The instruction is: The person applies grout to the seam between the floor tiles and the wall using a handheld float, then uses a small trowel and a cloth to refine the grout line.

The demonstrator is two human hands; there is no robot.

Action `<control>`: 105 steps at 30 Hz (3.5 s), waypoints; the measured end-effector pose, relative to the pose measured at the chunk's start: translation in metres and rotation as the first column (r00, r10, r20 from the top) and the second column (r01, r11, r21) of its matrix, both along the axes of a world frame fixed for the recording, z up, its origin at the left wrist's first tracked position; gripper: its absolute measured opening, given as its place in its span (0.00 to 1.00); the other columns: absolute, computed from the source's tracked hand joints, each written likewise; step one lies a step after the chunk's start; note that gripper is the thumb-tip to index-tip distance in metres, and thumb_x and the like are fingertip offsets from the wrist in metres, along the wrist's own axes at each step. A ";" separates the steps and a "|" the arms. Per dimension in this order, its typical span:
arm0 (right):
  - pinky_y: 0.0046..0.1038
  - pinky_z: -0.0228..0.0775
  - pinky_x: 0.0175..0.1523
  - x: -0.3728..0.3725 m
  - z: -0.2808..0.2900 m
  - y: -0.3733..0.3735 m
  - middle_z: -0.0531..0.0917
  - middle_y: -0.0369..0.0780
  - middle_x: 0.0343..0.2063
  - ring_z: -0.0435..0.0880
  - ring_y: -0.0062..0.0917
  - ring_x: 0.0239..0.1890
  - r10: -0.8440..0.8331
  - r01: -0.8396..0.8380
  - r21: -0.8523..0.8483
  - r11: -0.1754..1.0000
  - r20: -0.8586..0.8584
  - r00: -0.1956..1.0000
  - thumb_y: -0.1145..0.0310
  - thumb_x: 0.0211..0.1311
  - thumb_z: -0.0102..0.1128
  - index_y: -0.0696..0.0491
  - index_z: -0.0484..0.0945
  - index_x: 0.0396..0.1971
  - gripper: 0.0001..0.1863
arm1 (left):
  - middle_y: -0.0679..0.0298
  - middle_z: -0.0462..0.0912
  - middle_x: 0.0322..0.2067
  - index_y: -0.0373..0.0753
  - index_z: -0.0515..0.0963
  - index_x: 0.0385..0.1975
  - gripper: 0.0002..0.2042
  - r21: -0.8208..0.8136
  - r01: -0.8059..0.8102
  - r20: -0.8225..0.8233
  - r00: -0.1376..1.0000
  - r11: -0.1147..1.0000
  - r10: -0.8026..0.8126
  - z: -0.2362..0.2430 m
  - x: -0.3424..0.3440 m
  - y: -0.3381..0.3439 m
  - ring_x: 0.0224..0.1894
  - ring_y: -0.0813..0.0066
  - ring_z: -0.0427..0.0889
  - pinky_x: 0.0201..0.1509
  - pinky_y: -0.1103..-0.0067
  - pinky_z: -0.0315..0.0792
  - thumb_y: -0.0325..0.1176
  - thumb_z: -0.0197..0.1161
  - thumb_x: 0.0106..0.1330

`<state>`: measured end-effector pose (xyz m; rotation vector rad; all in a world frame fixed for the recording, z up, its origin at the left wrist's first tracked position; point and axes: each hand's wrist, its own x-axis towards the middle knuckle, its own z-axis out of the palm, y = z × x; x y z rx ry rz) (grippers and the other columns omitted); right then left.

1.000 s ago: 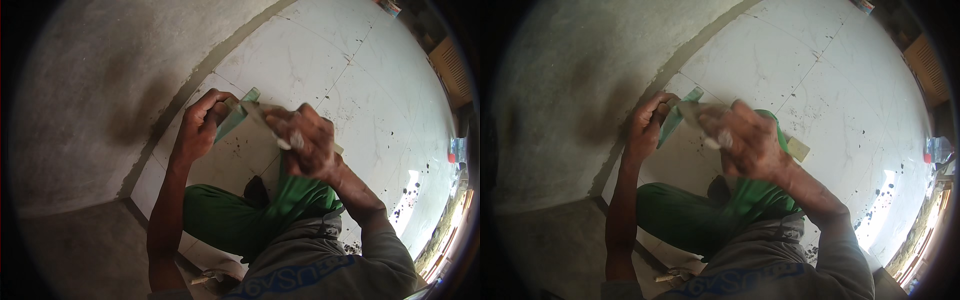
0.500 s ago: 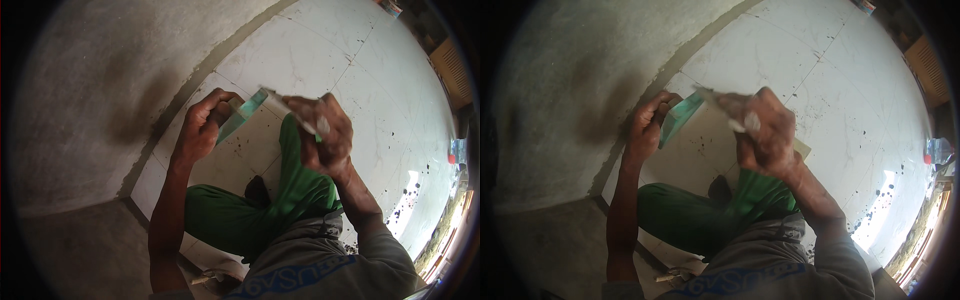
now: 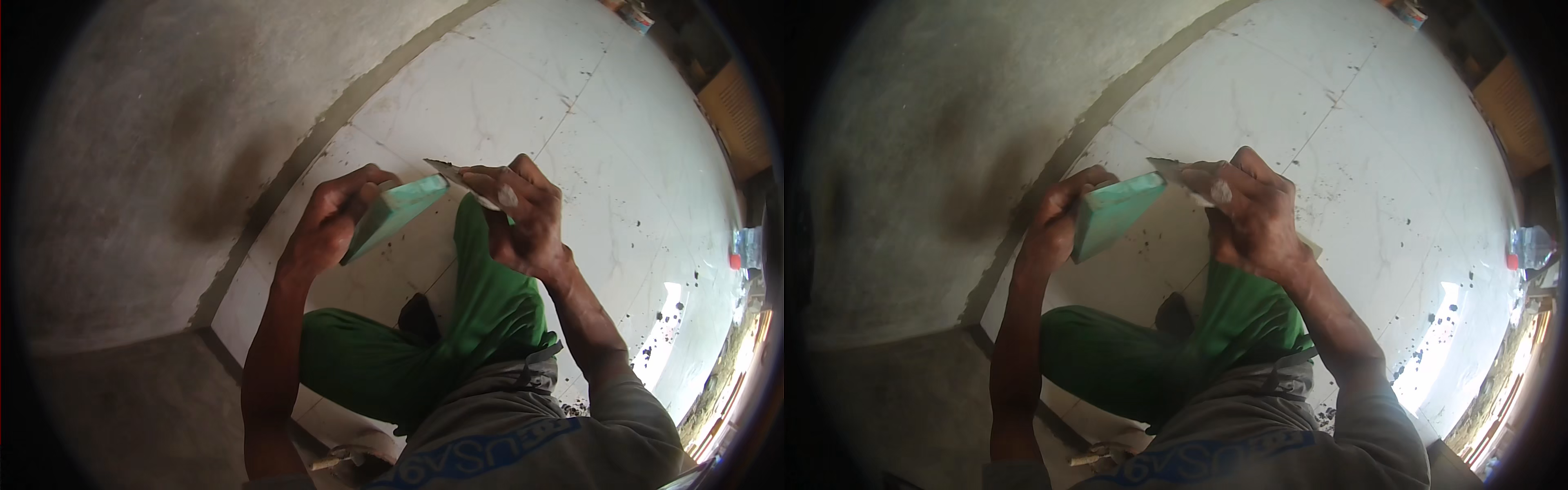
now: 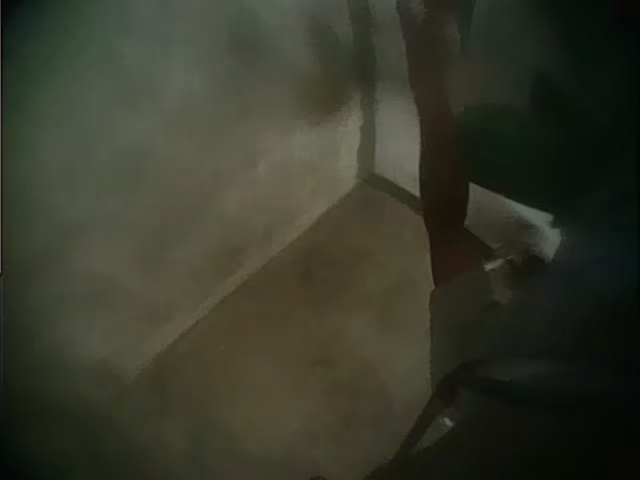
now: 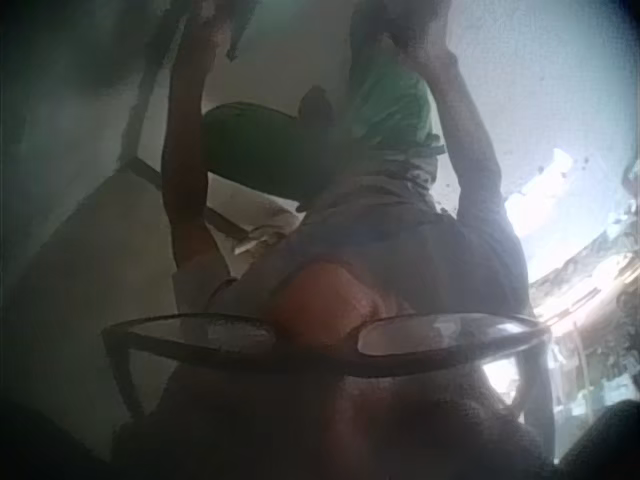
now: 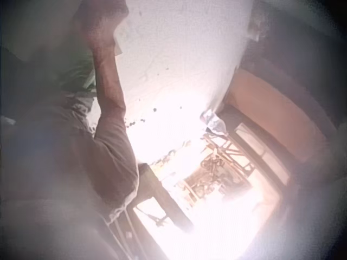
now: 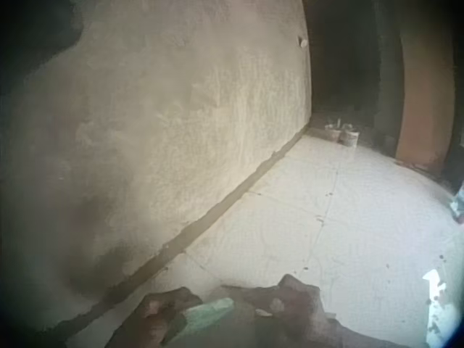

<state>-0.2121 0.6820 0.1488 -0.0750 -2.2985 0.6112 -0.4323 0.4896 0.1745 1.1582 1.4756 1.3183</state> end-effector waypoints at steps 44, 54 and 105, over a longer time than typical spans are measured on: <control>0.32 0.75 0.39 -0.050 -0.020 -0.070 0.88 0.48 0.42 0.82 0.36 0.35 -0.149 -0.018 -0.382 0.924 -0.403 0.903 0.85 0.57 0.65 0.59 0.83 0.49 0.19 | 0.68 0.82 0.42 0.36 0.80 0.54 0.13 0.133 -0.566 -0.046 0.817 0.814 0.575 -0.006 -0.027 -0.004 0.43 0.82 0.78 0.53 0.80 0.73 0.35 0.50 0.84; 0.29 0.70 0.33 -0.038 0.038 -0.048 0.90 0.46 0.41 0.77 0.30 0.29 0.000 0.008 0.030 1.000 -0.260 0.966 0.89 0.40 0.65 0.59 0.87 0.46 0.26 | 0.60 0.84 0.44 0.34 0.79 0.54 0.11 0.222 -0.535 -0.366 0.729 0.815 0.578 -0.010 -0.015 -0.001 0.47 0.74 0.80 0.58 0.75 0.74 0.29 0.52 0.82; 0.34 0.77 0.57 -0.065 -0.124 -0.034 0.87 0.34 0.46 0.84 0.23 0.50 0.035 -0.218 -0.882 -0.417 -0.255 0.966 0.71 0.71 0.65 0.56 0.84 0.54 0.14 | 0.72 0.82 0.39 0.37 0.81 0.50 0.10 -0.146 -0.279 0.318 0.895 0.949 0.313 -0.042 -0.019 0.006 0.38 0.89 0.75 0.44 0.84 0.70 0.32 0.54 0.80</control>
